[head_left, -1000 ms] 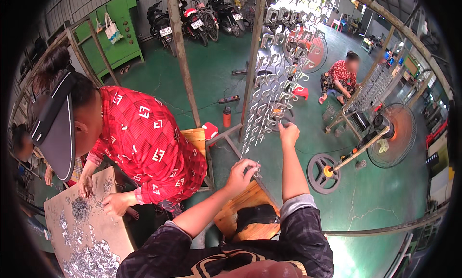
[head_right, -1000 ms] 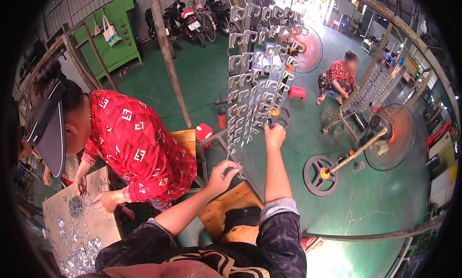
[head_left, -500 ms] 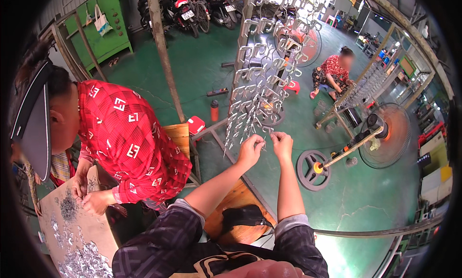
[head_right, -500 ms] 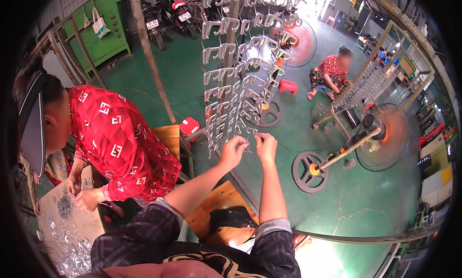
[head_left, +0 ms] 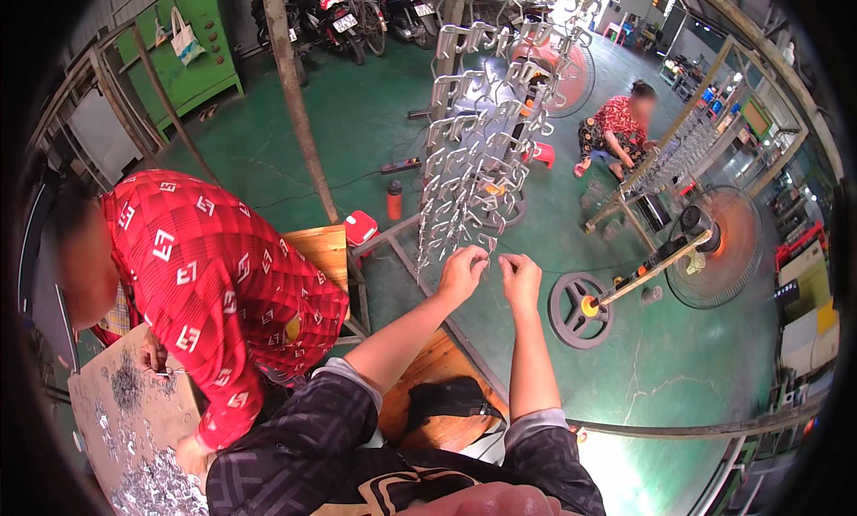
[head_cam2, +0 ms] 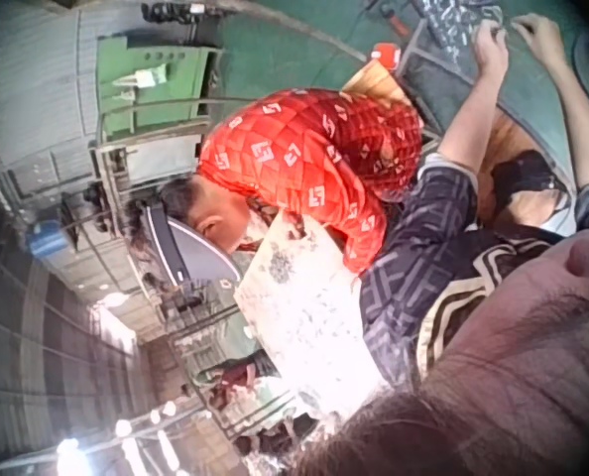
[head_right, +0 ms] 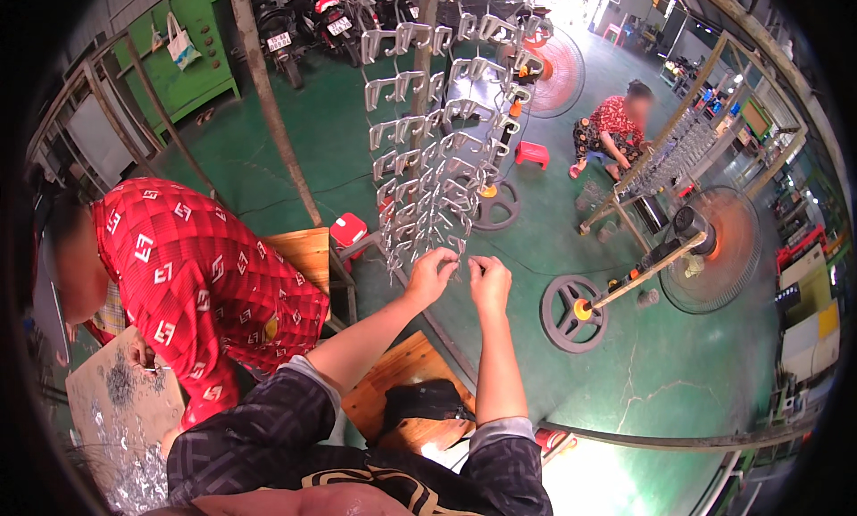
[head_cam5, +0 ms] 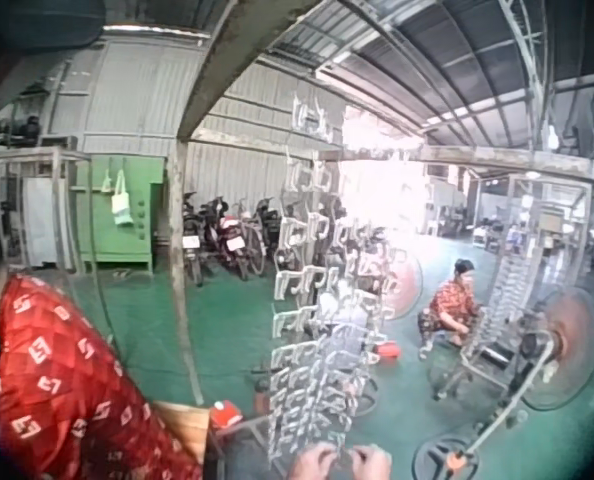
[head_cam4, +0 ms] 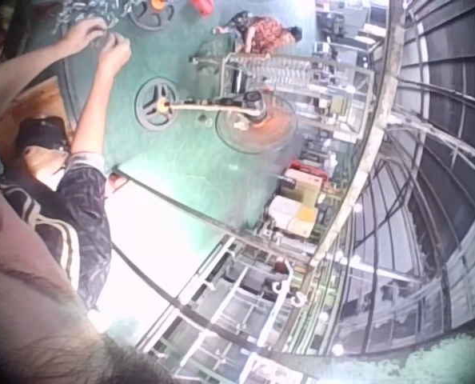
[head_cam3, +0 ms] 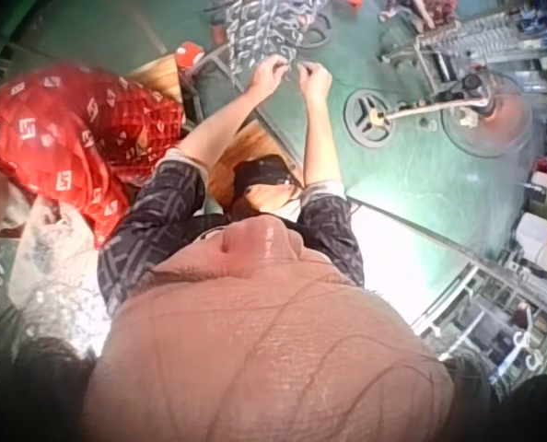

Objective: The person picks small metal hooks and wire pieces from a table and links them together by hand. The person repeatedly places the linked hooks onto a vertical metal rack. Other people at the table perform the same task.

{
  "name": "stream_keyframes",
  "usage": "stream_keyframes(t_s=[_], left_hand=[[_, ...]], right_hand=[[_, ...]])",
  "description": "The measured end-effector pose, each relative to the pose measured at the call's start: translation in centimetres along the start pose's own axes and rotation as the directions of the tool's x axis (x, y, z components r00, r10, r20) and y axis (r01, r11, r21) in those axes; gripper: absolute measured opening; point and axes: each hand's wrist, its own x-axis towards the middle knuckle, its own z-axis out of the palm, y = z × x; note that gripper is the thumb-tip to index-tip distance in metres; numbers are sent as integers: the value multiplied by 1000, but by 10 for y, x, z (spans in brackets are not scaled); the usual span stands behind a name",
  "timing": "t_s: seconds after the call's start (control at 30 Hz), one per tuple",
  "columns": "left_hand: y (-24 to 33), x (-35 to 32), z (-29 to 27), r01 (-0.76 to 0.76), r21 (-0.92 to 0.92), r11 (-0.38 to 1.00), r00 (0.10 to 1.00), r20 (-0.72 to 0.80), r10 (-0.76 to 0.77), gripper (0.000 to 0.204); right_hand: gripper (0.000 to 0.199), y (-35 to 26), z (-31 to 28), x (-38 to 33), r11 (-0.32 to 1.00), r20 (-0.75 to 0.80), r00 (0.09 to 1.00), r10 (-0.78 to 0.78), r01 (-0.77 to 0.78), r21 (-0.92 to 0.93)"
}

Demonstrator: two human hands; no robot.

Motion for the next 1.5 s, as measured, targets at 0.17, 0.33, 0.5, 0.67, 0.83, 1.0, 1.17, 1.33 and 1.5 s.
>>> stream_keyframes(t_s=[0.17, 0.33, 0.5, 0.67, 0.83, 1.0, 1.17, 1.33, 1.5], left_hand=[[13, -31, -39, -47, 25, 999, 993, -111, 50, 23], [21, -141, -112, 63, 5, 998, 998, 25, -63, 17], [49, -253, -218, 175, 132, 976, 981, 63, -185, 11], [90, -351, -308, 244, 354, 903, 962, 25, -270, 9], [131, -443, -351, 398, 511, 762, 917, -188, -353, 8], [175, -527, -375, 654, 481, 584, 754, -472, -457, 10], [215, -600, -380, 850, 350, 394, 503, -761, -410, 10], [241, -659, -395, 978, 108, 180, 142, -972, -188, 8], [242, -712, -418, 979, -199, 40, -199, -980, -7, 13]], right_hand=[[17, -4, -4, -27, 997, -5, 997, 78, -78, 0], [14, -23, 6, -71, 996, 49, 996, 77, -79, 44], [9, -95, 23, -128, 959, 189, 982, 0, -54, 279], [5, -173, 49, -203, 837, 394, 867, -305, 47, 545], [7, -250, 77, -277, 711, 616, 516, -595, -20, 703], [7, -322, 103, -354, 623, 623, 42, -781, -12, 782], [8, -381, 122, -427, 543, 511, -304, -804, -23, 840], [10, -421, 135, -496, 437, 381, -483, -788, -2, 900], [16, -438, 149, -562, 414, 365, -543, -757, 34, 910]])
